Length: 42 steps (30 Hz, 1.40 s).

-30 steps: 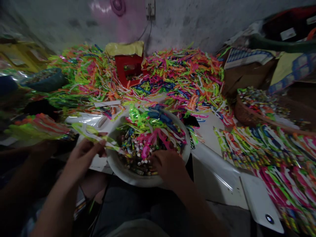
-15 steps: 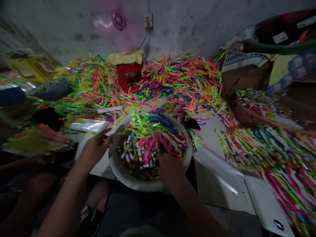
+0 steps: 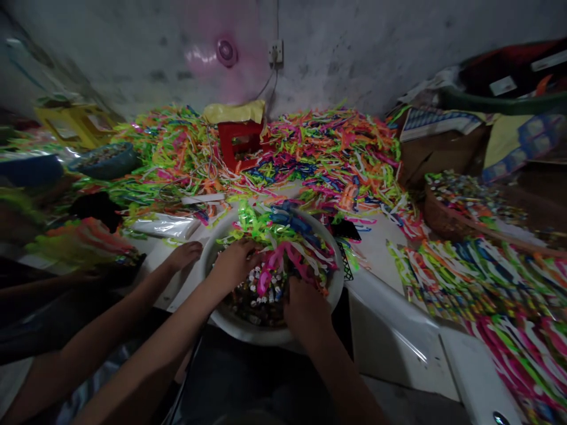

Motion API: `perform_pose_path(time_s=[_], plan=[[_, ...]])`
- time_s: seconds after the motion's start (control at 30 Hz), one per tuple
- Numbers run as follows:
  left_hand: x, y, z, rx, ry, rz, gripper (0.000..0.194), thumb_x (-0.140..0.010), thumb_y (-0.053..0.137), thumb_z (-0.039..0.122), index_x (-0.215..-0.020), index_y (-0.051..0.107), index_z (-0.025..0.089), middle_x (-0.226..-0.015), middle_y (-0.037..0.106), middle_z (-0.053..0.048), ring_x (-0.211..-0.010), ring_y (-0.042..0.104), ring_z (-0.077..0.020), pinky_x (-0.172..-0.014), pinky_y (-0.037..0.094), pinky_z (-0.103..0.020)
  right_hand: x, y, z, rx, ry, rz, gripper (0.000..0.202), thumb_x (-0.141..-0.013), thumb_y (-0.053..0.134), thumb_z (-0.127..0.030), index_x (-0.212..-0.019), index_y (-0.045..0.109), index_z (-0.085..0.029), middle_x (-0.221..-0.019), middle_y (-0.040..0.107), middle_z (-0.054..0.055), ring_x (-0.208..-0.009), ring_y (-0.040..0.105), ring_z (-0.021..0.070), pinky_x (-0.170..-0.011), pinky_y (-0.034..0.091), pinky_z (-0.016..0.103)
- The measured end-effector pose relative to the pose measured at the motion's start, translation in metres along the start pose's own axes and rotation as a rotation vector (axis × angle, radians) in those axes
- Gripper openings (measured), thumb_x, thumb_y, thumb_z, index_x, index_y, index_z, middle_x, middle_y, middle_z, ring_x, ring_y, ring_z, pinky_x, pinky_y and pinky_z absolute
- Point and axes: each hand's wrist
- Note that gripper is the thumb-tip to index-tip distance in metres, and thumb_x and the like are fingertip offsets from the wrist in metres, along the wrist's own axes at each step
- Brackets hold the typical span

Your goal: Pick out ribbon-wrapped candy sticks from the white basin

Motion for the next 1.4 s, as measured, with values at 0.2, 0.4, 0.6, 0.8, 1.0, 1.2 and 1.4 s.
perform_pose_path(time_s=[0.2,0.4,0.6,0.8,1.0,1.2,1.4], plan=[[0.008,-0.01,-0.022,-0.023,-0.085,-0.095,0.028,-0.08,0.053,0.029,-0.099,0.068,0.015,-0.081,0.07,-0.009,-0.073,0.064,-0.0214,-0.068,0.046,-0.03,0.007,0.008,0.012,-0.277,-0.162,0.219,0.011,-0.083,0.052,-0.028,-0.09,0.051,-0.019,-0.079,0.058,0.002,-0.076,0.057,0.0177,-0.067,0.039,0.028],[0.028,-0.037,-0.023,0.145,-0.144,0.137,0.034,-0.082,0.053,0.035,-0.106,0.064,0.014,-0.098,0.068,-0.008,-0.085,0.062,-0.019,-0.078,0.047,-0.029,0.012,0.011,0.019,-0.495,-0.14,0.302,0.019,-0.091,0.042,-0.037,-0.097,0.045,-0.02,-0.078,0.057,0.0,-0.068,0.057,0.0146,-0.061,0.04,0.025],[0.044,-0.061,-0.008,-0.096,0.018,0.326,0.027,-0.085,0.049,0.031,-0.106,0.062,0.018,-0.095,0.065,-0.005,-0.082,0.058,-0.016,-0.076,0.047,-0.025,0.01,0.01,0.017,-0.397,-0.194,0.247,0.019,-0.091,0.041,-0.036,-0.099,0.048,-0.021,-0.08,0.06,0.001,-0.073,0.06,0.0169,-0.064,0.04,0.027],[0.062,-0.062,0.003,-0.047,0.039,0.436,0.02,-0.085,0.05,0.026,-0.1,0.061,0.019,-0.095,0.063,-0.005,-0.086,0.058,-0.017,-0.077,0.045,-0.025,0.011,0.008,0.017,-0.498,-0.159,0.235,0.025,-0.092,0.037,-0.039,-0.105,0.047,-0.021,-0.088,0.062,0.005,-0.078,0.061,0.0182,-0.067,0.044,0.028],[0.093,-0.048,0.009,0.311,-0.066,0.384,0.013,-0.085,0.052,0.024,-0.097,0.057,0.021,-0.092,0.059,-0.002,-0.087,0.056,-0.0145,-0.078,0.043,-0.022,0.019,0.007,-0.012,-0.718,-0.121,0.134,0.05,-0.081,0.054,-0.051,-0.12,0.049,-0.02,-0.071,0.059,0.001,-0.065,0.059,0.0173,-0.062,0.047,0.027],[0.108,-0.046,0.008,0.323,-0.126,0.006,0.01,-0.085,0.051,0.025,-0.091,0.057,0.019,-0.084,0.059,-0.003,-0.079,0.054,-0.0142,-0.073,0.042,-0.023,0.015,0.014,-0.023,-1.026,-0.008,0.216,0.043,-0.083,0.049,-0.055,-0.095,0.061,-0.015,-0.08,0.062,0.006,-0.078,0.059,0.0194,-0.073,0.048,0.029],[0.111,-0.034,0.021,0.494,-0.219,-0.239,0.011,-0.079,0.06,0.026,-0.08,0.052,0.019,-0.079,0.056,0.0,-0.07,0.051,-0.0112,-0.064,0.041,-0.021,0.01,0.003,-0.03,-0.923,-0.165,0.147,0.035,-0.082,0.054,-0.051,-0.08,0.062,-0.016,-0.069,0.06,0.002,-0.063,0.055,0.0139,-0.057,0.045,0.021]])
Point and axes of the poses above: each hand's wrist, its own x-axis away from the middle knuckle, its own y-axis out of the palm, z = x × y
